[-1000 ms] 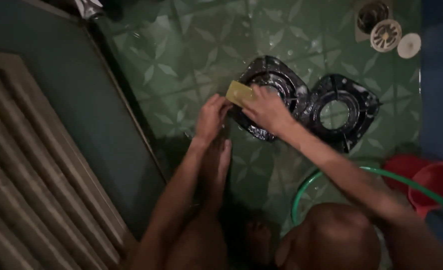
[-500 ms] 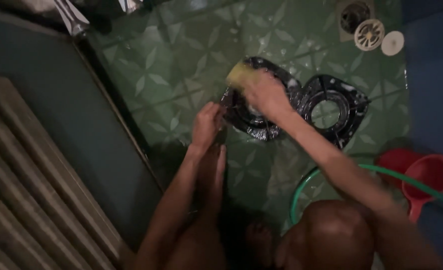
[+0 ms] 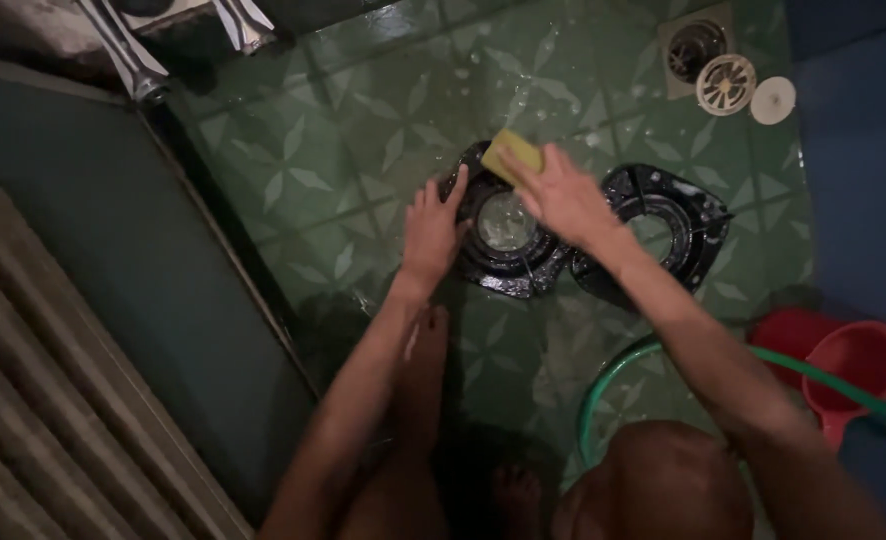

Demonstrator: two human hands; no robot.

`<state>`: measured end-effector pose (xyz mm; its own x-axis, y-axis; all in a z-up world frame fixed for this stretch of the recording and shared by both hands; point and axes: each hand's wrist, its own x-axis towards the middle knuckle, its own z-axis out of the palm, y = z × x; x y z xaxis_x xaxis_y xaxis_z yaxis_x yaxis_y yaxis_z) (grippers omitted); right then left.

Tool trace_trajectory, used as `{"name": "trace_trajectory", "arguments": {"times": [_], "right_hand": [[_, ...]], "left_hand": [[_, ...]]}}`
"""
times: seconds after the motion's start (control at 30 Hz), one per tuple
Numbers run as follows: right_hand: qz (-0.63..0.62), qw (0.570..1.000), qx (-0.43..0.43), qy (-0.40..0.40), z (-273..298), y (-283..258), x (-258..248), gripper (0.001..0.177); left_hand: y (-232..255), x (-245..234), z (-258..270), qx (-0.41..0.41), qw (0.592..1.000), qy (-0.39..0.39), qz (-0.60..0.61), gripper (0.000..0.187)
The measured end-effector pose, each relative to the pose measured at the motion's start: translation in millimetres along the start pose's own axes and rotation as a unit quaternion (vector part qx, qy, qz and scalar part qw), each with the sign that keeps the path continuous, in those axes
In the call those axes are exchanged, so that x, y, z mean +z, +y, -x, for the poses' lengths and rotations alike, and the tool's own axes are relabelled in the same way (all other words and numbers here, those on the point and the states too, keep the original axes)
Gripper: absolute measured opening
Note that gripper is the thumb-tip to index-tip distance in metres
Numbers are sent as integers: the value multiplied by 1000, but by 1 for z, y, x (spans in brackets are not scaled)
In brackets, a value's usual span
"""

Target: Cleaning and scrubbing metal gas stove components on a tiled floor using a sponge and water from a hose.

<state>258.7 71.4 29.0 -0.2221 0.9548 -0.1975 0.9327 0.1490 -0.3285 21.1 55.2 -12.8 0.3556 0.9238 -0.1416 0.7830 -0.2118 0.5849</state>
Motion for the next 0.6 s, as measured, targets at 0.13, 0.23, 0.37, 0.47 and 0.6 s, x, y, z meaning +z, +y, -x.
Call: {"name": "trace_trajectory", "arguments": {"times": [0.13, 0.23, 0.37, 0.47, 0.6], "right_hand": [[-53, 997, 54, -31, -1, -1, -5, 32], [-40, 998, 17, -39, 4, 2, -1, 31], [-59, 997, 40, 4, 7, 11, 13, 33], [-86, 994, 49, -55, 22, 22, 12, 41], [-12, 992, 51, -117, 21, 19, -12, 34]], "left_hand": [[-3, 9, -3, -66, 997, -43, 6, 102], [-1, 6, -1, -101, 995, -21, 14, 110], [-5, 7, -9, -143, 990, -7, -9, 120], [-10, 10, -2, -145, 989, -10, -1, 122], [-12, 5, -11, -138, 990, 10, 1, 121]]}}
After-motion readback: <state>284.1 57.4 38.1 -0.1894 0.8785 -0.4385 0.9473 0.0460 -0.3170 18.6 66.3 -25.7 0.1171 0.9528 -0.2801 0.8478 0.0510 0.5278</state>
